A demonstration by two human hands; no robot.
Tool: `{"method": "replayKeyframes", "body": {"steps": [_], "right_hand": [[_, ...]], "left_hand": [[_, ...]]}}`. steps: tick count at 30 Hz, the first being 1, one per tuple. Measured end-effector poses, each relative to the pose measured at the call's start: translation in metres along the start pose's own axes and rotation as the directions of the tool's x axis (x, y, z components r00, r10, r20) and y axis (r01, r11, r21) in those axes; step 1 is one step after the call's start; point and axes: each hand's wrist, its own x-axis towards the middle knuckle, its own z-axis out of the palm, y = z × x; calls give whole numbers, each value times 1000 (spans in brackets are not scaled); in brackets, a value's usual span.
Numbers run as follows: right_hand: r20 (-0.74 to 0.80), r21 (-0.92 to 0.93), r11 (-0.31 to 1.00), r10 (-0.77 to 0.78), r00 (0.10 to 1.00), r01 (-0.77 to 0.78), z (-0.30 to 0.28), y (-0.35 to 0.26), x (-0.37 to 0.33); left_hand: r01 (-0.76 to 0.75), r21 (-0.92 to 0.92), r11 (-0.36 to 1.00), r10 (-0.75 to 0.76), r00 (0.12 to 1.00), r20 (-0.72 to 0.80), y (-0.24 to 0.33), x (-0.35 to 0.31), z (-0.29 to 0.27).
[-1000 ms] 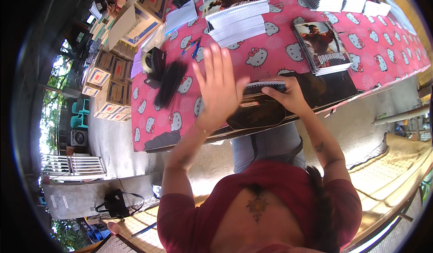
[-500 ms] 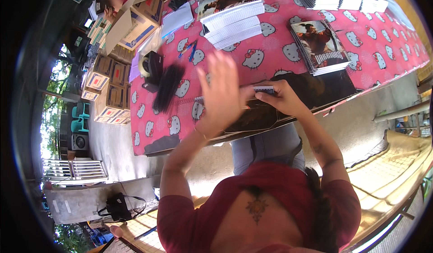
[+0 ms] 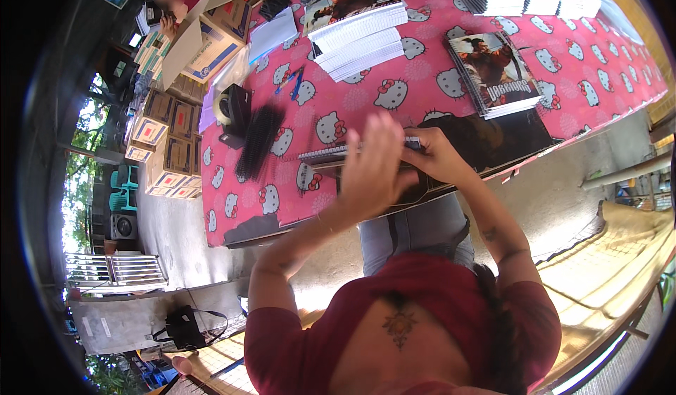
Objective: The person places small books into plastic sleeves, peels the adhesive backing off the sleeves, and seals them by hand. The packaged books are then placed in a separate stack on the table.
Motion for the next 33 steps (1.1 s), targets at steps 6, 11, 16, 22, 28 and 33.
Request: {"method": "replayKeyframes", "body": {"steps": [6, 11, 16, 22, 28, 33], "right_hand": [[13, -77, 997, 14, 1000, -13, -6, -15, 2], [82, 190, 973, 114, 990, -128, -35, -32, 2], [204, -32, 990, 140, 969, -136, -59, -50, 23], [53, -289, 947, -132, 990, 142, -35, -48, 27], [-178, -241, 968, -114, 977, 69, -10, -94, 0], [-209, 30, 975, -208, 956, 218, 1, -148, -27]], "left_hand": [[109, -148, 983, -121, 990, -74, 2, 6, -9], [81, -331, 940, -170, 953, -251, -19, 32, -30], [73, -349, 934, -157, 963, -220, -21, 33, -28], [77, -311, 947, -153, 961, -229, -12, 29, -34], [134, -468, 873, -224, 964, -141, -39, 16, -80], [-35, -786, 618, -535, 713, -453, -6, 55, -146]]}}
